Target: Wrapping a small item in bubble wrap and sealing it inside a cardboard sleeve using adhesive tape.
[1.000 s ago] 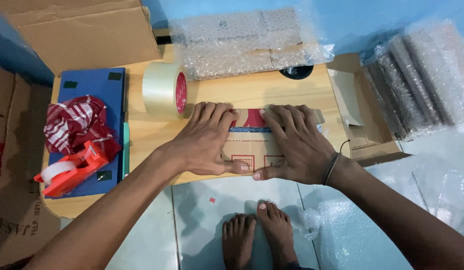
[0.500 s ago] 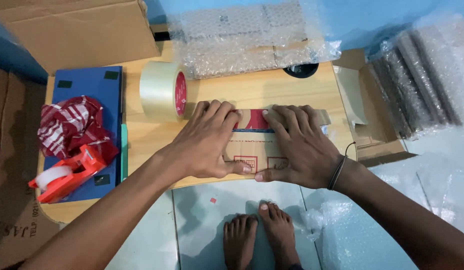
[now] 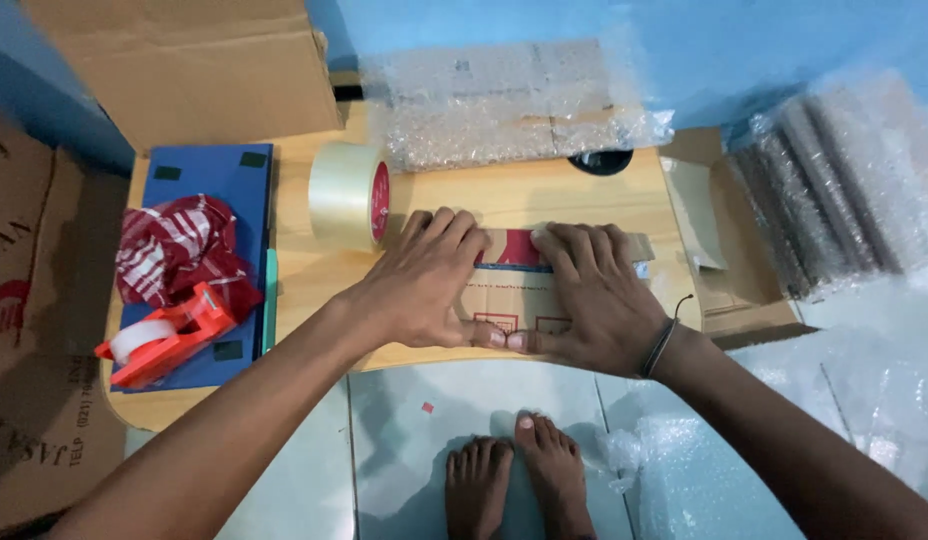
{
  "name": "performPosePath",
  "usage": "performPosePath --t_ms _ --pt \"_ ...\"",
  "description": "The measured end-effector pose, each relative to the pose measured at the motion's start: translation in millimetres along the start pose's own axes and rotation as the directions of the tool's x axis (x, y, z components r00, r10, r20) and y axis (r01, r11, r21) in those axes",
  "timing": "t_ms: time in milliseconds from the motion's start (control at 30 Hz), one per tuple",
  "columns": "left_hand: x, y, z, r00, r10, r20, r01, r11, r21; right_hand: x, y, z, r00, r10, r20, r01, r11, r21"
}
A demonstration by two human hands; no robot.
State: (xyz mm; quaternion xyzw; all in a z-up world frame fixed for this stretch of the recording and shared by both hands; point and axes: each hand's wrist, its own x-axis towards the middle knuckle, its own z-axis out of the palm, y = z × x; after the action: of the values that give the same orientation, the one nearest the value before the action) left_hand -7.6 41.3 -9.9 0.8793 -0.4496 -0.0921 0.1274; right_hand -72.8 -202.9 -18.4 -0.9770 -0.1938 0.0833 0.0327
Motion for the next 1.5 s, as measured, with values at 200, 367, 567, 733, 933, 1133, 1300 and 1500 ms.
performPosePath --t_ms 200,367,567,733,933,1133,1300,1500 --pt "-4.7 9.6 -8.4 0.993 -0.056 0.101 0.051 0.997 0.053 -3.1 1.2 -0.3 0.999 -0.010 0.037 0.011 1.000 -0.022" --pt "-18.9 36.7 -23.4 0.984 -0.100 0.147 0.092 0.994 0.061 -4.0 -1.7 -5.3 0.999 0.016 0.048 -0.015 0.999 -0.029" --pt "-18.8 37.6 -9.9 0.981 -0.136 0.140 0.115 0.982 0.149 -4.4 0.8 -1.4 1.000 -0.009 0.029 0.010 0.999 -0.036" --pt "-19.2 39.4 -6.6 0.978 -0.149 0.148 0.115 0.970 0.216 -5.3 -2.2 -2.2 0.999 -0.038 -0.001 0.038 0.998 -0.044" --pt "-14.4 31.1 3.1 0.981 -0.140 0.135 0.100 0.958 0.268 -5.0 -10.1 -15.6 0.998 -0.007 0.062 0.007 1.000 0.002" --pt "-19.1 31.9 -16.3 0.976 -0.116 0.183 0.088 0.984 0.152 -6.0 -11.6 -18.7 0.997 0.022 0.073 -0.021 1.000 -0.018" --pt "-51.3 30.1 22.1 0.856 0.360 -0.370 -0.290 0.929 0.231 -4.3 -8.3 -14.9 0.995 0.024 0.092 -0.020 0.999 -0.046" --pt "-80.3 40.6 53.1 0.638 0.476 -0.605 -0.284 0.876 0.390 -10.9 -12.8 -10.0 0.995 0.033 0.094 -0.028 0.998 -0.059"
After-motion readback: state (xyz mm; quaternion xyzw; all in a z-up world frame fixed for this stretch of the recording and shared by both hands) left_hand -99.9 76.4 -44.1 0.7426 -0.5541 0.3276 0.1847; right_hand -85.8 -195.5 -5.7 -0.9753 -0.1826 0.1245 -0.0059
